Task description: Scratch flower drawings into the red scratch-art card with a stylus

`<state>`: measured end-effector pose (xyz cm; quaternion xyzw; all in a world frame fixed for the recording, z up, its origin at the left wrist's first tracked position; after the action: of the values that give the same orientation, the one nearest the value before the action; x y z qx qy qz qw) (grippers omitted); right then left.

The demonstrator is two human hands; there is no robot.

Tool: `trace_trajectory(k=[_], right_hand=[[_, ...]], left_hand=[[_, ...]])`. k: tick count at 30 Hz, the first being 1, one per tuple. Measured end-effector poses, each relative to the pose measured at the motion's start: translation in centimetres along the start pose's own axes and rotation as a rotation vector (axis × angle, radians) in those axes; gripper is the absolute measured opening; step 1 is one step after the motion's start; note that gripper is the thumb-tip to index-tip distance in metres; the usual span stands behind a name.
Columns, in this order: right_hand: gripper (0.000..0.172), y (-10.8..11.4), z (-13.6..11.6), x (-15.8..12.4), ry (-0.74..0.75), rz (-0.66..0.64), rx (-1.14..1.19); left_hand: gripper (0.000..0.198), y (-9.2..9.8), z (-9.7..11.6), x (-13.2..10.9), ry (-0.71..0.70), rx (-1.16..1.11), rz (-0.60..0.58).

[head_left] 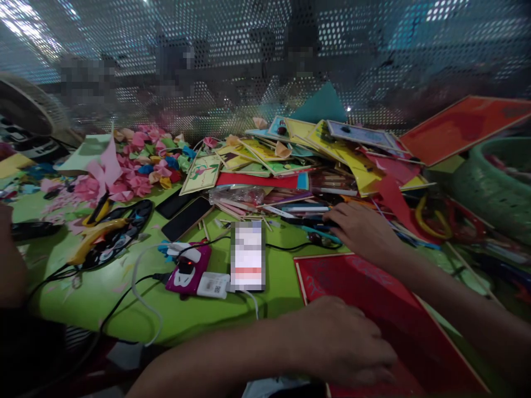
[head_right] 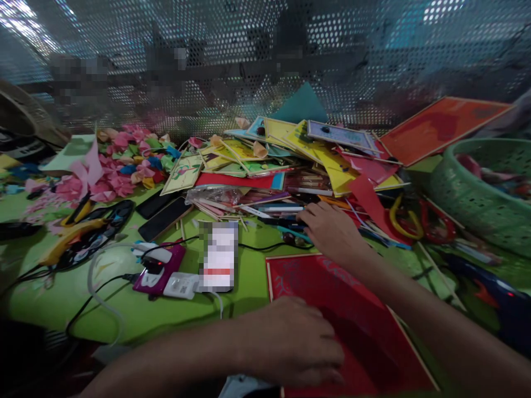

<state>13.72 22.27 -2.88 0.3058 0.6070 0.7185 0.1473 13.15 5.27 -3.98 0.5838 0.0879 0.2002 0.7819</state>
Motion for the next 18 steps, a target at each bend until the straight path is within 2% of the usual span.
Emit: trace_trajectory(k=[5,12,18], right_hand=[[0.016,-0.1,-0.3,0.7,0.002,-0.018,-0.017],[0.022,0.3,-0.5,2.0,-0.014,0.026,-0.066],[0.024,-0.1,-2.0,3.6,0.045,-0.005,0.067]], left_hand=[[0.033,0.1,-0.1,0.1,0.017,-0.004,-0.056],[0.029,0.3,0.0,-0.1,0.007,-0.007,-0.031],[0.034,0.5,0.0,0.0,0.023,-0.035,-0.09]])
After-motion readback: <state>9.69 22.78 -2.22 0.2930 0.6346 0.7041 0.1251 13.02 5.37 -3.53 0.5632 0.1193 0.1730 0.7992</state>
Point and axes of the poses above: each hand's wrist, its own x-axis towards the middle knuckle, its own y-axis out of the back of the hand, z = x × y, the point moved 9 cm from there along x, towards the middle knuckle, and after that the axes turned 5 degrees about x, right-handed, at the moved point
